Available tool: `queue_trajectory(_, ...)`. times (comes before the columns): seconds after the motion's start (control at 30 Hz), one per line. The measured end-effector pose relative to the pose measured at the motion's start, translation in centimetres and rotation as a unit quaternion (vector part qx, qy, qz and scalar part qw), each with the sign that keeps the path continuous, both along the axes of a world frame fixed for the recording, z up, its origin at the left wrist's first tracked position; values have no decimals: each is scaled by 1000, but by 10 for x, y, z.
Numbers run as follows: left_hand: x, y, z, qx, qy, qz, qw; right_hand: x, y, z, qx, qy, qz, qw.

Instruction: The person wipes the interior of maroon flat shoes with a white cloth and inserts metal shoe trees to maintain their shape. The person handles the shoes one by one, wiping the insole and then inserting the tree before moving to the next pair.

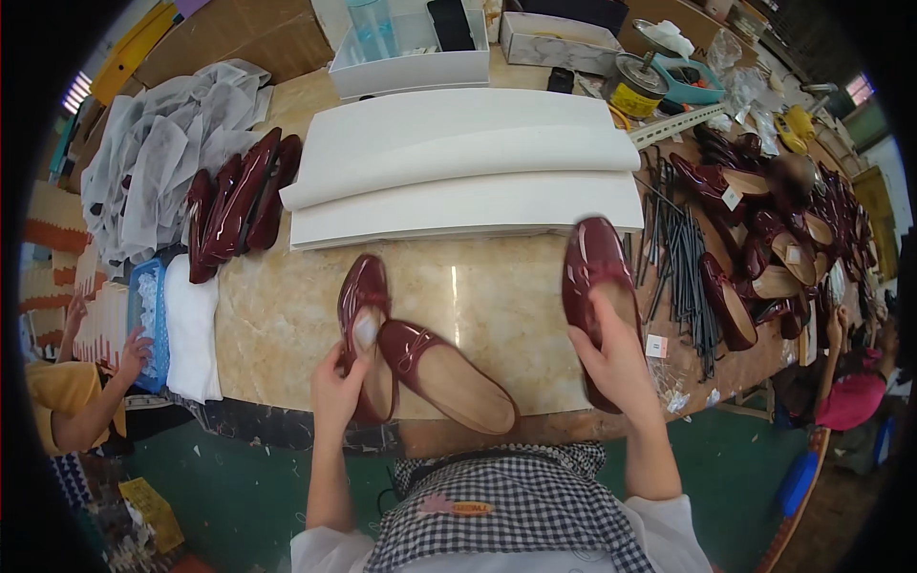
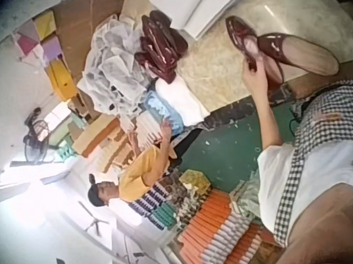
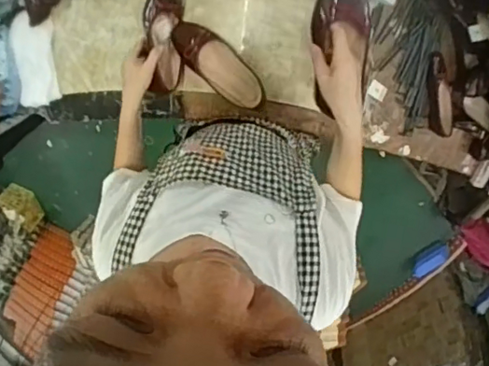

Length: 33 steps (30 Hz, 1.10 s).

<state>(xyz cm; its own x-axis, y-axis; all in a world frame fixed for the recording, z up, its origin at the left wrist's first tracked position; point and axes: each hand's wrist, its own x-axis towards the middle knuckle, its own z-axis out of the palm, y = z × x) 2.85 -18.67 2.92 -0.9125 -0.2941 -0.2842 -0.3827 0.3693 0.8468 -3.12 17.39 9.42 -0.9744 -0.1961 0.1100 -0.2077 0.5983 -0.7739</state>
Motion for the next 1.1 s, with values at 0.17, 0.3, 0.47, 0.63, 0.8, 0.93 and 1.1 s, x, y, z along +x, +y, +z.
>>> queue_trajectory(0.17,17,15,-7,-68,66,11,995,40,-40,-42,64,-189,119,973)
queue_trajectory(0.3,14,4,-17,-58,116,49,990,36,-80,-47,44,-175,108,978)
queue_trajectory(0.47,20,1,-26,62,95,101,988,26,-26,-23,57,-158,7,986)
queue_trajectory(0.63,-35,80,23,-182,110,-81,974,12,-12,-60,81,-32,-21,996)
queue_trajectory(0.8,-213,105,86,-391,402,-165,812,-7,-8,-62,103,-137,-33,985)
queue_trajectory(0.93,-304,86,46,-501,89,-190,840,14,2,-49,24,-88,-4,996)
queue_trajectory(1.1,-281,105,13,-400,253,-147,869,41,14,-21,-165,-130,-132,969)
